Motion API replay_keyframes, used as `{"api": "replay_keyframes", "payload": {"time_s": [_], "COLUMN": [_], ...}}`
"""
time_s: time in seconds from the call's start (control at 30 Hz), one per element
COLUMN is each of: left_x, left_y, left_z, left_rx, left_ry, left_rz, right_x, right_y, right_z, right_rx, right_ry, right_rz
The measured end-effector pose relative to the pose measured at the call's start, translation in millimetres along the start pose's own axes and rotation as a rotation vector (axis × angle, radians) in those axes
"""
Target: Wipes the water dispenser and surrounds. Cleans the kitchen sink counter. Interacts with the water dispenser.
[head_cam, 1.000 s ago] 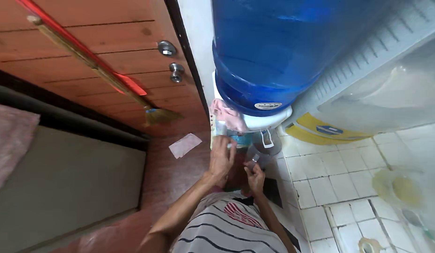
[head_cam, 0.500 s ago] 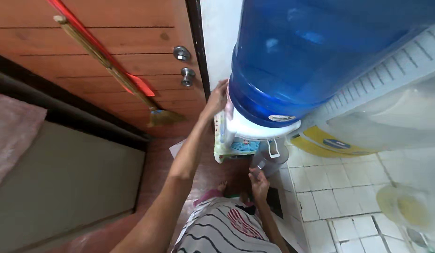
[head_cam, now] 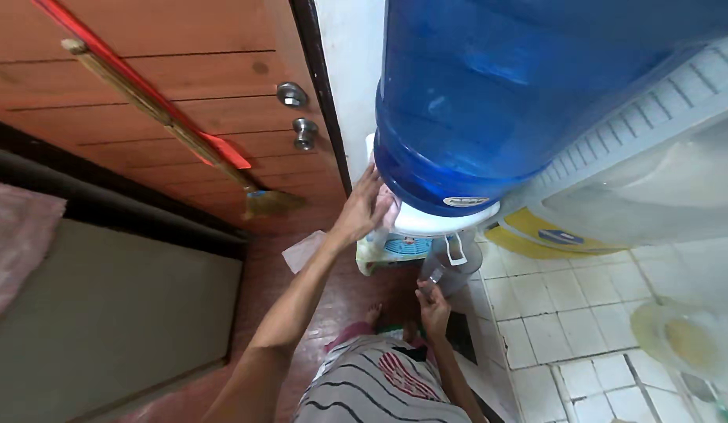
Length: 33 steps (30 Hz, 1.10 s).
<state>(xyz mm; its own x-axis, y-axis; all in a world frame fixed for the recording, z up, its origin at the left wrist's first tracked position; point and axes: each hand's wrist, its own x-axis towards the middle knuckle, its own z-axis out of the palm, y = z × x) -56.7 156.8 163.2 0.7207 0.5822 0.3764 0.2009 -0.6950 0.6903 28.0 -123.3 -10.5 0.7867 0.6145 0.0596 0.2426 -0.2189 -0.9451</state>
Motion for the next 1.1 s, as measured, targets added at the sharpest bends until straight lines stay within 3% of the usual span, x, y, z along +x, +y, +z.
{"api": "replay_keyframes", "payload": {"time_s": [0.1,0.27,0.37,0.43,0.6,0.77,1.03,1.1], "left_x": [-9.7,39.9,33.6,-3.2,-105.4,-133.4,-89.1,-94.6], "left_y": [1.9,-24.8,-25.3,-19.5,-32.8,-69.2,-21.9,-32.5], "left_z": [25.8,27.6,27.5,36.2,106.3,147.8,100.3,110.0], "left_rx": [-0.126,-0.269,-0.223,-0.209,-0.21,-0.103,-0.15,-0.152], "left_ry": [0.264,0.461,0.451,0.401,0.4,0.246,0.528,0.527], "left_rz": [-0.03,-0.325,-0.395,-0.435,-0.386,-0.635,-0.182,-0.192], "right_x": [0.6,0.3,-0.5,-0.5,1.6,2.1,1.9,0.8], "right_y": [-0.8,-2.2,-0.7,1.5,2.5,0.7,2.1,2.3], "right_z": [-0.5,-1.9,-1.3,-1.7,-1.1,-1.8,-4.7,-6.4], "right_rx": [0.013,0.008,0.022,0.025,-0.001,0.006,0.014,0.018], "right_ry": [0.002,-0.006,-0.005,-0.019,-0.021,-0.029,-0.033,-0.047], "right_rz": [0.002,-0.009,-0.021,-0.036,-0.055,-0.045,-0.054,-0.038]}}
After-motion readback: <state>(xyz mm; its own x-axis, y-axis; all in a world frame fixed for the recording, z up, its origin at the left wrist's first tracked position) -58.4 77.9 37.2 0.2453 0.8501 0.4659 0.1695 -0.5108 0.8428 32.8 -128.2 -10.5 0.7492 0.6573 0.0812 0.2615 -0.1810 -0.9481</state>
